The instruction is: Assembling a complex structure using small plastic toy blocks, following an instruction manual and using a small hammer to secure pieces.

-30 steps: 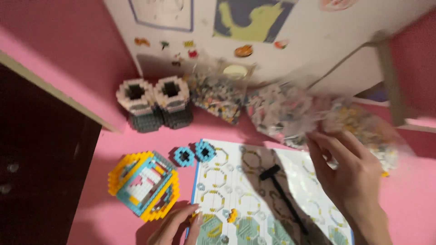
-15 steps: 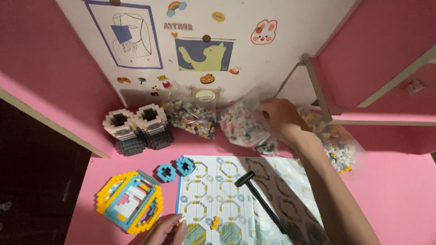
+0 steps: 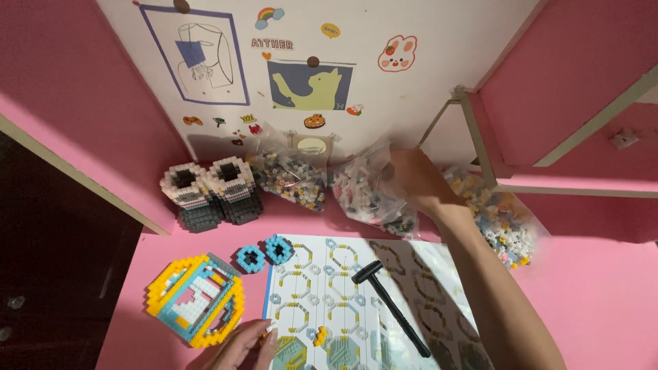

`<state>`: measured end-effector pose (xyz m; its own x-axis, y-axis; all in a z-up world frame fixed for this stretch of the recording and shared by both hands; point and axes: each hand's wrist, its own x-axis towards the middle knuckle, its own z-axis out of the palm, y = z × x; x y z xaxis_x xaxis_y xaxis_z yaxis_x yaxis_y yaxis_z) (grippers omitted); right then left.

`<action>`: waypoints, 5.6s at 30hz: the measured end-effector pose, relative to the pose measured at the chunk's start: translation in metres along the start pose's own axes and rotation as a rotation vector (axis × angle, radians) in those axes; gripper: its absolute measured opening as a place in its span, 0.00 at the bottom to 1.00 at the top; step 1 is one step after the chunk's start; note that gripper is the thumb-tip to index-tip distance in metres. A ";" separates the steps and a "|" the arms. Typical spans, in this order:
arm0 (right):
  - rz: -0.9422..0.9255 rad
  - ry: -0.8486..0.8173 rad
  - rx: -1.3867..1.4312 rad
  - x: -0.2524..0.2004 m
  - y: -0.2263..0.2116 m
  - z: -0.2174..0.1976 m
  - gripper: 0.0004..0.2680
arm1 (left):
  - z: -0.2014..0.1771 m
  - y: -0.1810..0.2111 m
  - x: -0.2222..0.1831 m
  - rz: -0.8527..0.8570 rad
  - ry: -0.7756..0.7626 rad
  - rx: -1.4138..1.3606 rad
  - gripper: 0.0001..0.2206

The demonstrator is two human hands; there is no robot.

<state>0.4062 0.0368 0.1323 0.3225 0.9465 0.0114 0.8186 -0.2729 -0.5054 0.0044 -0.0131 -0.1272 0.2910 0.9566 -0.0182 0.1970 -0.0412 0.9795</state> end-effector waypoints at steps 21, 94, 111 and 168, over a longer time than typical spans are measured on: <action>-0.225 0.299 -0.029 -0.058 0.020 -0.016 0.11 | -0.020 0.115 -0.011 0.181 0.060 0.191 0.09; -0.139 -0.483 0.852 -0.142 -0.035 0.173 0.07 | -0.040 0.129 0.004 -0.742 -0.200 -0.622 0.16; -0.186 -0.529 0.942 -0.138 -0.037 0.170 0.10 | -0.042 0.126 0.002 -0.625 -0.258 -0.634 0.14; 0.475 -0.599 1.261 -0.156 -0.040 0.172 0.06 | -0.029 0.149 0.011 -0.638 -0.485 -0.554 0.15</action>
<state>0.2413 -0.0705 0.0018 -0.0609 0.8274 -0.5583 -0.3520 -0.5412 -0.7637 0.0100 -0.0005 0.0247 0.6608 0.5241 -0.5372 0.0188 0.7040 0.7100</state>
